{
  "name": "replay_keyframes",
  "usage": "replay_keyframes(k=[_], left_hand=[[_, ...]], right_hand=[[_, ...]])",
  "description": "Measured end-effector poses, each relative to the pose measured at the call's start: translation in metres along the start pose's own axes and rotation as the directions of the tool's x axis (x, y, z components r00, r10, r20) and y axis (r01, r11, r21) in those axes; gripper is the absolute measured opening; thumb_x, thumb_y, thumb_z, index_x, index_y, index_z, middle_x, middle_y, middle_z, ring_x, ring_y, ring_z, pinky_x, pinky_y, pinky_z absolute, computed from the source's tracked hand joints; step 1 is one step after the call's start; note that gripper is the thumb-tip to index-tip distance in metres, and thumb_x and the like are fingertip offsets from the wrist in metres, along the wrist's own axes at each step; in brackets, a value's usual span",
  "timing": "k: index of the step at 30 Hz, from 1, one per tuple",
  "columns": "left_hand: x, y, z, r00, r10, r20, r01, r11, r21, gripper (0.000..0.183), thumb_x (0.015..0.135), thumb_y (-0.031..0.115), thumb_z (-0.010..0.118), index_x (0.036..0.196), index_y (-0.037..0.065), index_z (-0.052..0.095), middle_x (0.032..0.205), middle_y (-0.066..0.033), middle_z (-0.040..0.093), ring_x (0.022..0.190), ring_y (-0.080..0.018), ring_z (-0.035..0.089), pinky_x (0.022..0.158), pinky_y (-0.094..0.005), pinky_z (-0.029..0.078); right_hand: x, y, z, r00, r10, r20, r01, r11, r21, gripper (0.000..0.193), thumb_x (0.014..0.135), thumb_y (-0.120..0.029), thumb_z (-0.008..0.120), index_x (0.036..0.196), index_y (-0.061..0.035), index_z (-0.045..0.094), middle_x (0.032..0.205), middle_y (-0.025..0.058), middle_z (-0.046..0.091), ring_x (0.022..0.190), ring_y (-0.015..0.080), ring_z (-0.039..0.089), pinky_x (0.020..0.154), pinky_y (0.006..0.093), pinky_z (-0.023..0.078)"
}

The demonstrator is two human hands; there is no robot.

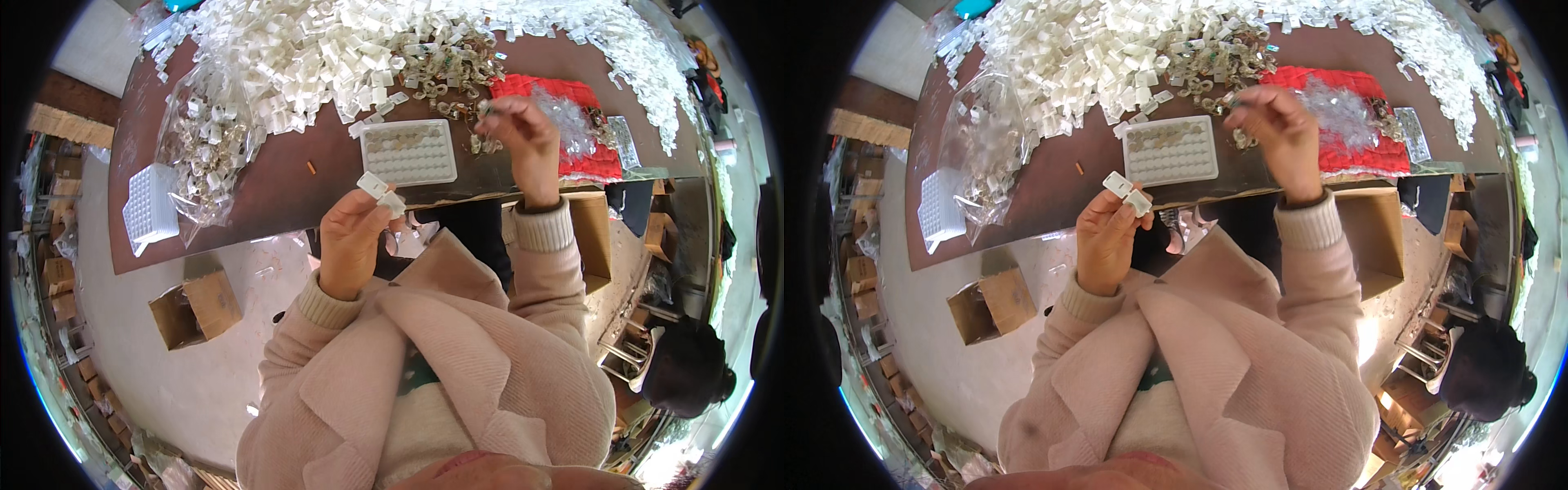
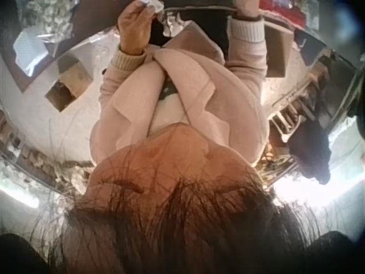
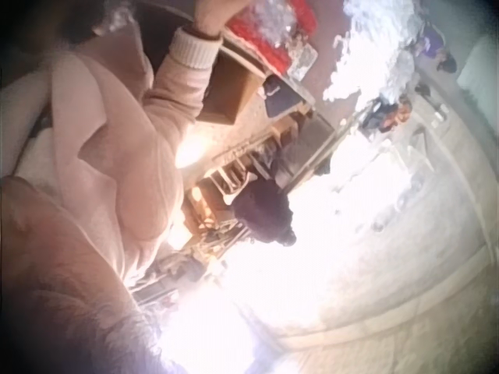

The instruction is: The person assembles small LED light units by inserting a green LED into a white plastic housing and attaching a metal clip. They repeatedly test each unit by pressing a button to confirm it lights up, then place the finished units into a white tray on the table.

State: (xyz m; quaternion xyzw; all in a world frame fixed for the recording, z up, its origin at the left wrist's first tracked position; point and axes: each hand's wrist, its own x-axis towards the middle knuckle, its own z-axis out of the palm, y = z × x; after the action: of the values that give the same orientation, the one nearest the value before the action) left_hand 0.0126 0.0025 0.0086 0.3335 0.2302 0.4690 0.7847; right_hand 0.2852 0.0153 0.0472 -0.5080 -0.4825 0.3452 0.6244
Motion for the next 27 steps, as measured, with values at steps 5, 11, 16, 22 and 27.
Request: replay_keyframes(k=[5, 11, 16, 22, 27], left_hand=[[0.0, 0.004, 0.003, 0.99, 0.09, 0.112, -0.088, 0.996, -0.02, 0.03, 0.092, -0.002, 0.064, 0.122, -0.005, 0.065, 0.129, -0.0175, 0.062, 0.108, -0.0216, 0.063, 0.09, -0.0328, 0.052], [-0.005, 0.008, -0.004, 0.972, 0.162, 0.172, -0.175, 0.982, 0.066, 0.029, 0.088, -0.009, 0.066, 0.117, -0.004, 0.067, 0.131, -0.0174, 0.059, 0.119, -0.0234, 0.059, 0.1, -0.0364, 0.049], [-0.011, -0.001, -0.009, 0.96, 0.238, 0.15, -0.259, 0.956, 0.139, 0.027, 0.088, -0.008, 0.068, 0.115, -0.003, 0.067, 0.13, -0.016, 0.059, 0.11, -0.0207, 0.062, 0.092, -0.0323, 0.052], [-0.016, -0.005, -0.012, 0.978, 0.181, 0.105, -0.194, 0.973, 0.123, 0.028, 0.093, 0.008, 0.07, 0.117, -0.005, 0.067, 0.129, -0.0173, 0.06, 0.113, -0.0256, 0.063, 0.097, -0.0385, 0.053], [-0.018, -0.005, -0.011, 0.988, 0.154, 0.015, -0.154, 0.987, 0.037, 0.026, 0.094, 0.003, 0.066, 0.119, -0.004, 0.066, 0.116, -0.0155, 0.067, 0.099, -0.0244, 0.068, 0.086, -0.0371, 0.057]], right_hand=[[-0.046, -0.03, 0.05, 0.852, -0.406, 0.33, 0.517, 0.752, -0.409, 0.024, 0.08, 0.009, 0.073, 0.101, -0.0013, 0.071, 0.09, 0.0097, 0.068, 0.08, 0.0216, 0.068, 0.067, 0.0294, 0.054], [-0.064, -0.029, 0.075, 0.87, -0.357, 0.341, 0.475, 0.792, -0.384, 0.029, 0.076, 0.005, 0.076, 0.103, -0.0039, 0.07, 0.091, 0.0094, 0.068, 0.079, 0.0272, 0.066, 0.068, 0.0348, 0.055], [-0.074, -0.024, 0.077, 0.904, -0.269, 0.333, 0.395, 0.823, -0.408, 0.028, 0.077, 0.003, 0.077, 0.103, -0.0035, 0.069, 0.09, 0.0101, 0.069, 0.079, 0.0277, 0.067, 0.069, 0.0355, 0.056], [-0.079, -0.021, 0.082, 0.914, -0.288, 0.285, 0.389, 0.82, -0.419, 0.024, 0.079, 0.004, 0.076, 0.102, -0.0026, 0.07, 0.089, 0.0108, 0.07, 0.074, 0.0237, 0.069, 0.064, 0.0312, 0.056], [-0.08, -0.03, 0.079, 0.962, -0.158, 0.222, 0.217, 0.937, -0.272, 0.019, 0.082, 0.008, 0.072, 0.1, -0.0008, 0.071, 0.09, 0.0096, 0.07, 0.07, 0.0167, 0.069, 0.059, 0.0266, 0.054]])
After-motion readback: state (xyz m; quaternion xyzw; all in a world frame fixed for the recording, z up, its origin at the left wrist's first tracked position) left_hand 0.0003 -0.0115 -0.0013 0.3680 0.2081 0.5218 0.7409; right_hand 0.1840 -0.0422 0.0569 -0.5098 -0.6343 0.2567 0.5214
